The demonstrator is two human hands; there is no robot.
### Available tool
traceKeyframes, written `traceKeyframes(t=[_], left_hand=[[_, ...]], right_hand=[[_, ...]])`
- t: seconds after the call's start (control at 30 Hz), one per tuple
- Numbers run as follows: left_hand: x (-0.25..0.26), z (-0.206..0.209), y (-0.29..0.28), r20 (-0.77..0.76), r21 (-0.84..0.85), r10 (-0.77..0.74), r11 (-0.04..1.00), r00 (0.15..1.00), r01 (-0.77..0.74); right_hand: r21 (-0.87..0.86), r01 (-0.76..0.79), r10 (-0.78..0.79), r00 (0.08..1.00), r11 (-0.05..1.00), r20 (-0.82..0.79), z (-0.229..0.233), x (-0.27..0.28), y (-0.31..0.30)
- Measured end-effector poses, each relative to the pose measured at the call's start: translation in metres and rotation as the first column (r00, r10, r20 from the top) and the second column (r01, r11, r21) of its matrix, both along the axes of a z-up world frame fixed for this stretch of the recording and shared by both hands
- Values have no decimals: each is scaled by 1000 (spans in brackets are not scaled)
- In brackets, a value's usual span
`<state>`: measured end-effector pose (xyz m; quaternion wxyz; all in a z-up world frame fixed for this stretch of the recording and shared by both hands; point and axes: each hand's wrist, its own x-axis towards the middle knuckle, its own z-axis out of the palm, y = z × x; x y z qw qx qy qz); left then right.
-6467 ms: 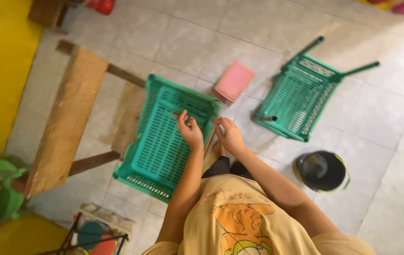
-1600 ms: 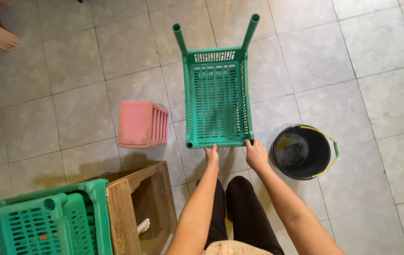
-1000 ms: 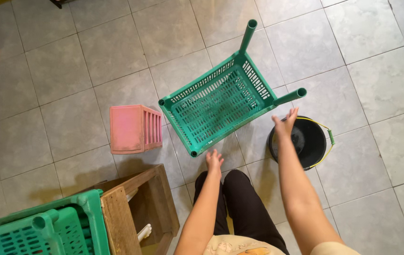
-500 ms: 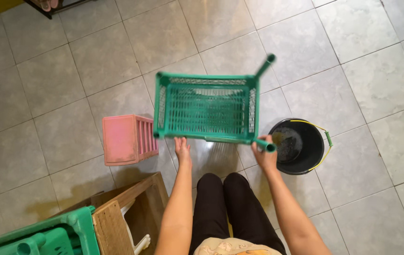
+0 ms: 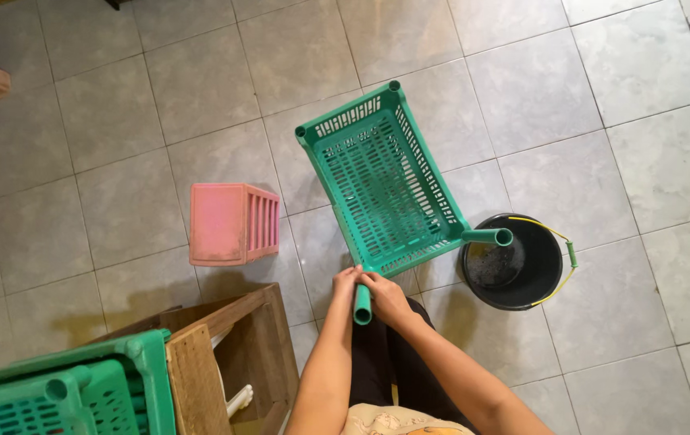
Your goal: The person assembles green plastic baskets by inserting cylindrical legs into the basket frame. They handle multiple baskets, placing some on a wooden stool and others on the floor, while repeatedly inserting and adjusting the legs.
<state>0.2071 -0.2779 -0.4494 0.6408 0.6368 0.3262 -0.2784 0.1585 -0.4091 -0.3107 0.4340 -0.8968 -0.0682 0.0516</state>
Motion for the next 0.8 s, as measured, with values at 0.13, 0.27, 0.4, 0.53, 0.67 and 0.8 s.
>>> traceKeyframes(t=[0.13,0.27,0.4,0.53,0.67,0.8], left_hand=[[9,24,10,-185,143,42,990,982,-16],[-2,69,10,27,322,17,946,999,-25],[-53,147,-8,248,-168,132,981,960,-92],[-116,263,-14,479,-43,-21,998,878,47],[-144,376,1,536,-85,80,996,840,-40],[-161,465,42,574,116,74,979,815,-170]], right_hand=[[114,173,-156,978,978,-142,27,1,7],[77,285,-257,931,955,-261,51,-7,2],[-85,288,-294,841,954,-455,93,-22,-8],[-18,132,-132,953,991,-272,174,-46,-16],[-13,-81,76,974,997,-215,269,-67,-8],[22,-251,250,946,968,-207,349,-71,33]])
